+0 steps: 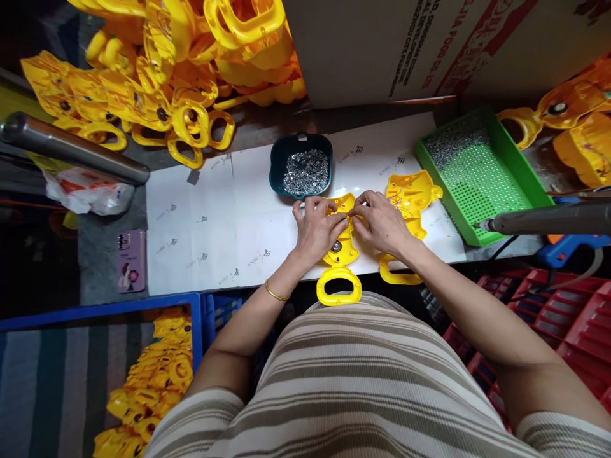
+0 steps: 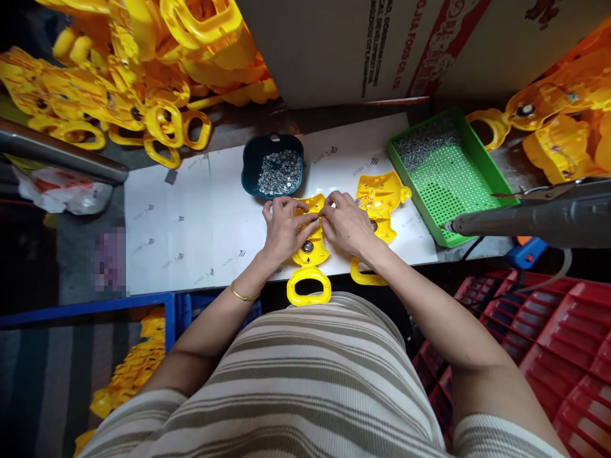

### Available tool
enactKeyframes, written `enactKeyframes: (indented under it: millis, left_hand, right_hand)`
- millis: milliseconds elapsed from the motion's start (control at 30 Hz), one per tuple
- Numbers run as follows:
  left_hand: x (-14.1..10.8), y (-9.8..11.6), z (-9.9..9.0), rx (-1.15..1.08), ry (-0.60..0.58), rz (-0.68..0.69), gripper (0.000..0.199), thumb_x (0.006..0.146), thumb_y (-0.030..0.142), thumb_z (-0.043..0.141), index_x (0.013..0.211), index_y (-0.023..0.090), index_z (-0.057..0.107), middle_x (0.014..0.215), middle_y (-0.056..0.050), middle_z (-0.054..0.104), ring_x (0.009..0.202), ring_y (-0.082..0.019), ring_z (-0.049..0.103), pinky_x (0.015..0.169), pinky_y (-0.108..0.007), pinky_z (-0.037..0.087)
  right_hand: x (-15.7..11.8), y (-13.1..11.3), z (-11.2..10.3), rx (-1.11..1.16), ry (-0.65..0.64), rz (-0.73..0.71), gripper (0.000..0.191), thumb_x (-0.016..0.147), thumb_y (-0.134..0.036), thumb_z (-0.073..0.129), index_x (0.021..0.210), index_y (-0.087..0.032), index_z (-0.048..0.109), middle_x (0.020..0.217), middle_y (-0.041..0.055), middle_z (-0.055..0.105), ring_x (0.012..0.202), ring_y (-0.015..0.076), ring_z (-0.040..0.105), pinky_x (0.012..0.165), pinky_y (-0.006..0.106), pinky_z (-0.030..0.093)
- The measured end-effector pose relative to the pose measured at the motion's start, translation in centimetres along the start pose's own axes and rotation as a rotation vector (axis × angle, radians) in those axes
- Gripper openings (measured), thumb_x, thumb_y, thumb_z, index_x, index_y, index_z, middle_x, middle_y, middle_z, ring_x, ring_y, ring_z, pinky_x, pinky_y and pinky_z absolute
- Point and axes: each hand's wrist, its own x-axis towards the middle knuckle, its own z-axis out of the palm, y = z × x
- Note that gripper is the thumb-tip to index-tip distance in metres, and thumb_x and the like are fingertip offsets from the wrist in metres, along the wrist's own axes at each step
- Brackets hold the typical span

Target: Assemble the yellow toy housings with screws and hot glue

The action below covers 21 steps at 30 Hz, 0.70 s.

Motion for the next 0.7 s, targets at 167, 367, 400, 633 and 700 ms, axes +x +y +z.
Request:
enactKeyframes:
  millis: [167, 367, 400, 633, 700]
  left_hand:
    - [-0.1, 0.0, 0.1, 0.008, 0.000, -0.006, 0.017, 0.087, 0.034, 0.064, 0.100, 0.029, 0.074, 0.109, -0.006, 0.066, 0.110, -0.030, 0.045, 0.094, -0.054, 0.027]
    - [0.0, 0.1, -0.1, 0.027, -0.025, -0.002, 0.018, 0.088, 0.035, 0.063, 0.102, 0.029, 0.074, 0.111, -0.006, 0.065, 0.112, -0.028, 0.044, 0.096, -0.053, 0.026]
    - [0.0, 0.1, -0.2, 0.028, -0.029, -0.002, 0.018, 0.088, 0.035, 0.063, 0.101, 0.029, 0.074, 0.111, -0.006, 0.065, 0.112, -0.028, 0.044, 0.096, -0.053, 0.026]
    - [-0.1, -0.1, 0.0, 0.020, -0.009, -0.002, 0.019, 0.090, 0.038, 0.060, 0.097, 0.028, 0.075, 0.108, -0.006, 0.065, 0.111, -0.027, 0.045, 0.095, -0.050, 0.027]
    - [-0.1, -0.5, 0.2, 0.016, 0.002, 0.011, 0.020, 0.090, 0.038, 0.060, 0.097, 0.028, 0.075, 0.108, -0.006, 0.065, 0.110, -0.027, 0.045, 0.095, -0.049, 0.028]
  right_hand:
    - [-0.3, -0.2, -0.2, -0.032, 0.007, 0.000, 0.029, 0.090, -0.027, 0.044, 0.104, -0.021, 0.070, 0.114, 0.0102, 0.059, 0.104, 0.0254, 0.051, 0.061, 0.032, 0.038]
    - [0.0, -0.2, 0.3, -0.005, 0.044, -0.004, 0.026, 0.088, -0.024, 0.047, 0.098, -0.019, 0.071, 0.112, 0.0113, 0.059, 0.100, 0.0250, 0.052, 0.059, 0.031, 0.039]
    - [0.0, -0.2, 0.3, 0.024, 0.089, -0.006, 0.026, 0.088, -0.024, 0.048, 0.097, -0.019, 0.071, 0.110, 0.0114, 0.059, 0.097, 0.0241, 0.053, 0.060, 0.032, 0.040]
    - [-5.3, 2.2, -1.4, 0.334, 0.562, 0.007, 0.030, 0.085, -0.026, 0.054, 0.112, -0.023, 0.065, 0.111, 0.0087, 0.055, 0.100, 0.0215, 0.055, 0.079, 0.036, 0.048]
    - [-7.6, 3.8, -2.1, 0.390, 0.641, 0.048, 0.033, 0.084, -0.029, 0.056, 0.115, -0.023, 0.062, 0.112, 0.0087, 0.054, 0.103, 0.0221, 0.055, 0.082, 0.037, 0.049]
